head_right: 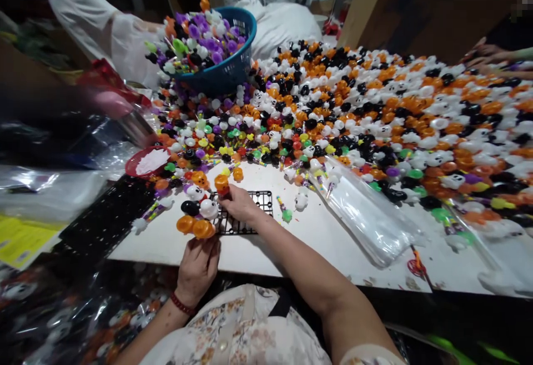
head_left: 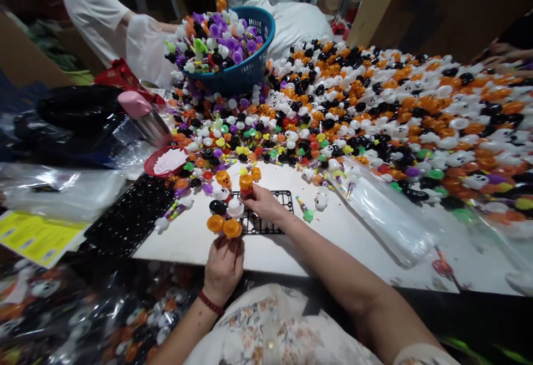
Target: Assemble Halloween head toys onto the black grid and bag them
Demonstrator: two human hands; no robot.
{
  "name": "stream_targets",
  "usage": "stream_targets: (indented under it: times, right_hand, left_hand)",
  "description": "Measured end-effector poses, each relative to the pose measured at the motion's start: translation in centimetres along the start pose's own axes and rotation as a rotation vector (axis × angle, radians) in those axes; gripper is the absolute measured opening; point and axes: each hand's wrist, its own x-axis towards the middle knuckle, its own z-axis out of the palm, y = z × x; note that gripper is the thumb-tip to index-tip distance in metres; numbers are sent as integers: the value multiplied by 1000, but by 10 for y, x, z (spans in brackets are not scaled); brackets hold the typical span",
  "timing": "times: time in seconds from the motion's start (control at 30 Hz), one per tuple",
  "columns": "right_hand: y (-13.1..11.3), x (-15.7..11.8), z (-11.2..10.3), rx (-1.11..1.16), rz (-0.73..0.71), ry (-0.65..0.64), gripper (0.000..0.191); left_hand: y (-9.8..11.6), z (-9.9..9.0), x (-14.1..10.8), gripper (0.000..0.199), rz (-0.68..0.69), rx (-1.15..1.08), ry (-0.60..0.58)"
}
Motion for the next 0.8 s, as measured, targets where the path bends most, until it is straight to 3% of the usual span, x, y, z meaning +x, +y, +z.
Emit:
stream_targets:
  times: [0.23, 0.57, 0.67, 0.8]
  right_hand:
    - [-22, -2, -4, -329, -35, -114, 15]
    - [-18, 5, -6, -291, -46, -155, 14]
    - [-18, 6, -5, -331, -42, -149, 14]
    - [-23, 10, -9, -499, -133, -218, 16]
  left_hand:
    - [-1, 1, -2, 45, -5, -2, 11]
    - [0, 1, 2, 51, 41, 42, 58]
    - [-2, -2, 2, 55, 124, 73, 78]
    - [-17, -1, 0, 57, 350, 236, 61]
